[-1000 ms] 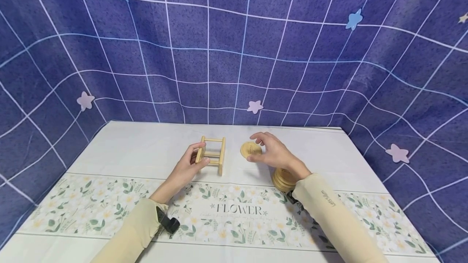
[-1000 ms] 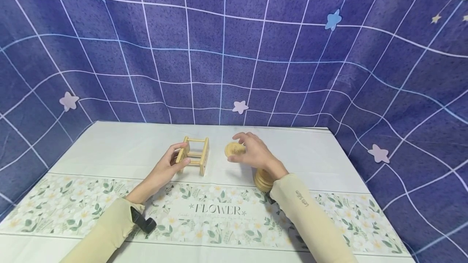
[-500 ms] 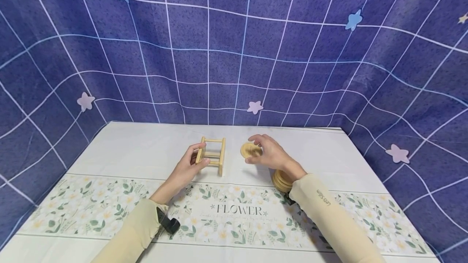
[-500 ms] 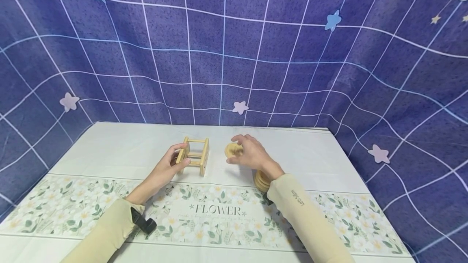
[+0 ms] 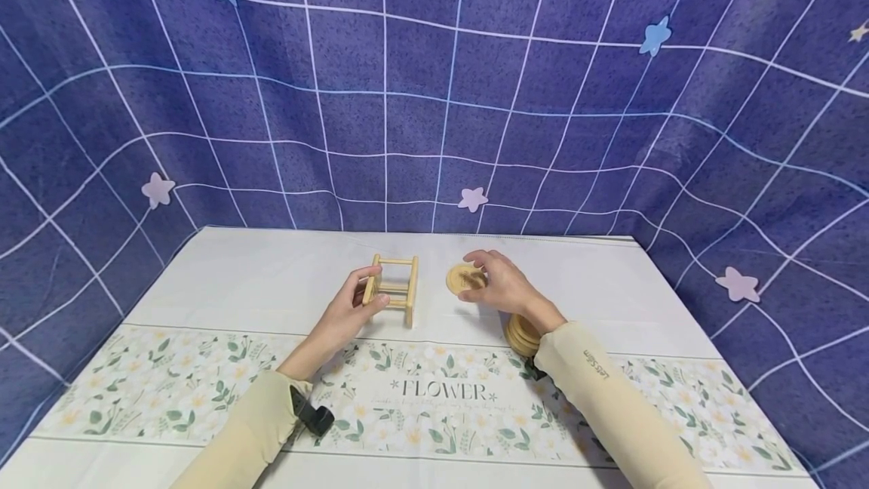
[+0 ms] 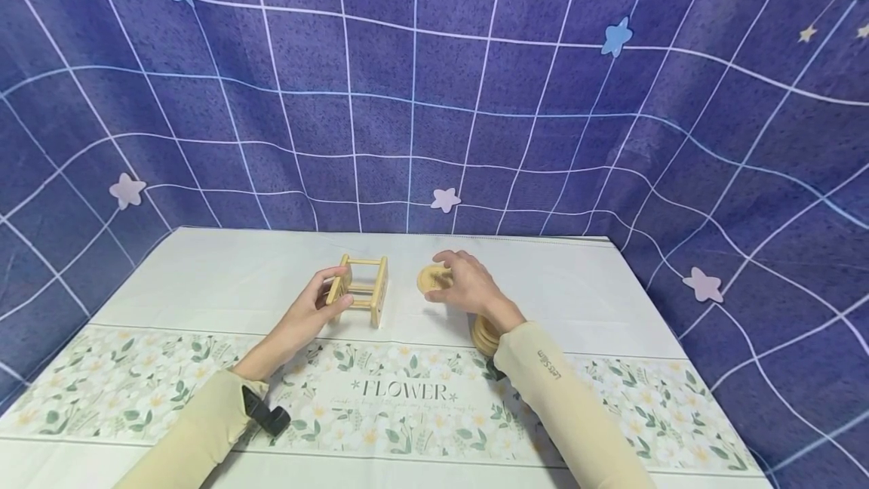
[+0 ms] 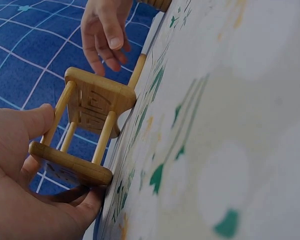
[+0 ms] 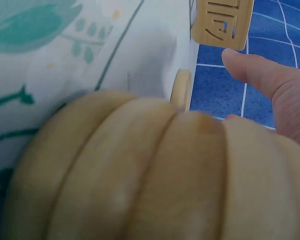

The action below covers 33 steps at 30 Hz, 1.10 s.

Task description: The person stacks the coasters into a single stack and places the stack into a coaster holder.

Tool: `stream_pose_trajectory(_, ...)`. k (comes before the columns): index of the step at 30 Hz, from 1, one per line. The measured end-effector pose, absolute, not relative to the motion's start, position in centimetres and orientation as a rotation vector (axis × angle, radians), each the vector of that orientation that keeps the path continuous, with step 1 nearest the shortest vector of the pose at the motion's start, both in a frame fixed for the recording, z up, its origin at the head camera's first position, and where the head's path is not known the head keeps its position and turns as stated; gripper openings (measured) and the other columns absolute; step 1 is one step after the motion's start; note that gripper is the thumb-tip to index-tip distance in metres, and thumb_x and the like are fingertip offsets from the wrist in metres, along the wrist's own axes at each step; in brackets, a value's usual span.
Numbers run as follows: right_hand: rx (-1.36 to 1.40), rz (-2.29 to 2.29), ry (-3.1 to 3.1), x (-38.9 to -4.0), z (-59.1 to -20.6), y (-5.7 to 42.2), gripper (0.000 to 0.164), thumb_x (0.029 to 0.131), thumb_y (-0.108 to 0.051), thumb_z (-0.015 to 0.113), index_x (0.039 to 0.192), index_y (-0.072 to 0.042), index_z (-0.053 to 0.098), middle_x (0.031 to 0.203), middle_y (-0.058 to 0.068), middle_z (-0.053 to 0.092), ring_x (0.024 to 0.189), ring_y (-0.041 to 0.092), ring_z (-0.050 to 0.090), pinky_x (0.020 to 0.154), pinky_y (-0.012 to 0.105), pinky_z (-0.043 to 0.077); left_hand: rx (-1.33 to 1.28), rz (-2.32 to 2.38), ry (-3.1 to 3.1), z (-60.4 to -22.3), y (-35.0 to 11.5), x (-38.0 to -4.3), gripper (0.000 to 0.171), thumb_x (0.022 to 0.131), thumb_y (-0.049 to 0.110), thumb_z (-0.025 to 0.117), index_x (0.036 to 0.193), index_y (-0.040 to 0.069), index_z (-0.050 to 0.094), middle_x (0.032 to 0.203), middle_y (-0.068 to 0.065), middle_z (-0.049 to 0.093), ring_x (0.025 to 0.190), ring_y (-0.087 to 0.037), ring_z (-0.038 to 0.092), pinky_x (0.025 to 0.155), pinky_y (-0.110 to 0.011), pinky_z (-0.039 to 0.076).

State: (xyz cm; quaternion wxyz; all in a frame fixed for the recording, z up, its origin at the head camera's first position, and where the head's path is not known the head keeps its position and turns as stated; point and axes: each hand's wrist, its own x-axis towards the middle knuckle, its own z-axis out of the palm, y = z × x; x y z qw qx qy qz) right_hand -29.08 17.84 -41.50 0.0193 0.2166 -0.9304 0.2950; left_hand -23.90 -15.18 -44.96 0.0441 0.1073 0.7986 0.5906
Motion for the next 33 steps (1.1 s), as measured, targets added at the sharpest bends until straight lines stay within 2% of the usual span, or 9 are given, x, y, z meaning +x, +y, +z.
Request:
stream_pose_trajectory(16,0.615,0.862,-2.908,-29.4,-41.4,17.5,0.077,0.087,-0.027,0.096,0.152,-0.004,0.062,0.14,0.024,0.068,0.129,0.04,0.065,0.111,0.057,0.051,0.325,1.801,2.455,-45.0,-15.2,-24.0,0.067,0.113,0.03,0.069,0.17,0.015,0.037,0.165,-0.026,0.046,0.147,-0.038,0.053,0.109,-0.039,0.048)
stream_pose_trajectory(25,0.595,0.798,-2.953,-30.0,-41.5,16.8,0.079,0.088,-0.029,0.096,0.153,-0.004,0.061,0.142,0.023,0.068,0.132,0.041,0.064,0.115,0.058,0.048,0.327,1.806,2.453,-45.0,-15.1,-24.0,0.068,0.113,0.03,0.069,0.17,0.015,0.037,0.165,-0.025,0.046,0.144,-0.036,0.054,0.105,-0.031,0.049)
stream_pose_trajectory(33,0.573,0.795,-2.995,-30.3,-41.8,16.5,0.081,0.089,-0.028,0.096,0.157,-0.005,0.058,0.149,0.021,0.066,0.137,0.039,0.063,0.117,0.056,0.048,0.329,1.801,2.454,-45.1,-15.1,-24.0,0.067,0.113,0.028,0.069,0.17,0.014,0.037,0.165,-0.026,0.046,0.143,-0.037,0.055,0.102,-0.029,0.049)
